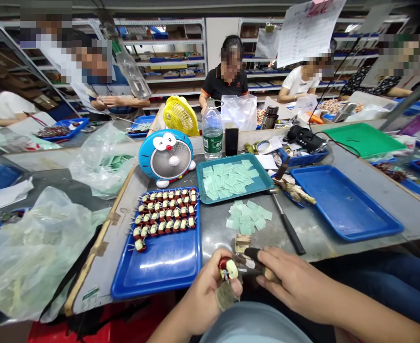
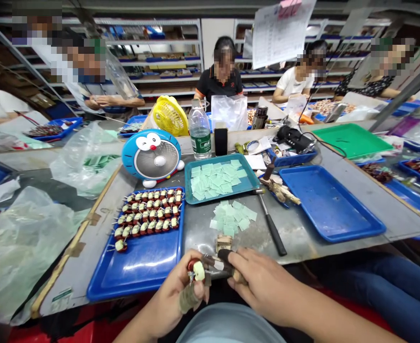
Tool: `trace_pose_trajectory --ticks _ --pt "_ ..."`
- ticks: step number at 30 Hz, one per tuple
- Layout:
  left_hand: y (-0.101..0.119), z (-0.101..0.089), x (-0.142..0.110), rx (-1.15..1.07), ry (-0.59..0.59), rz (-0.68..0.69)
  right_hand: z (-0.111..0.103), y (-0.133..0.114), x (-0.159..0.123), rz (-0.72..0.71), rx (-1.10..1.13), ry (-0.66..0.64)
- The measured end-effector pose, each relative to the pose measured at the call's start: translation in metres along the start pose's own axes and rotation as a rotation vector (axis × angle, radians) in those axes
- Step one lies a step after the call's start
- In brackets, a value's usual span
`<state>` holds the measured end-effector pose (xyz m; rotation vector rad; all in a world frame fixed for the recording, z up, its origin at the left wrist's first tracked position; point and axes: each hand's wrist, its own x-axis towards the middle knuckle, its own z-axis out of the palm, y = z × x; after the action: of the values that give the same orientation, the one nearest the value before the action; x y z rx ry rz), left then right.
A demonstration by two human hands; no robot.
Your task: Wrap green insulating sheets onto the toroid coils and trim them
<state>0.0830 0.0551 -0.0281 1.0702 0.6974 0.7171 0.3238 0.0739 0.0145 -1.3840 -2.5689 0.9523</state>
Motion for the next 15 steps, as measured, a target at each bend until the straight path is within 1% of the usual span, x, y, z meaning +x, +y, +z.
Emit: trace_pose_trajectory --ticks 2,5,8,11,13,15 --pt "0.001 0.001 0.000 -0.009 -0.002 0.011 0.001 0.000 -0.002 -0.008 -0.029 0.010" --pt "0.000 0.006 -0.001 -0.043 0.018 0.047 0.008 0.003 -0.005 -0.030 -0.101 0.068" --pt "-0.004 0.016 0.000 -0.100 0.066 0.055 0.018 0.008 -0.006 -0.063 -0.234 0.187" --pt "-0.008 0.025 0.002 -0.200 0.148 0.055 0.027 0.011 -0.006 -0.068 -0.379 0.326" --pt "-0.009 0.026 0.003 -0.222 0.174 0.055 0.030 0.010 -0.004 -0.063 -0.372 0.342" --pt "-0.008 0.022 0.003 -0.180 0.149 0.043 0.030 0.007 -0.002 -0.066 -0.302 0.295"
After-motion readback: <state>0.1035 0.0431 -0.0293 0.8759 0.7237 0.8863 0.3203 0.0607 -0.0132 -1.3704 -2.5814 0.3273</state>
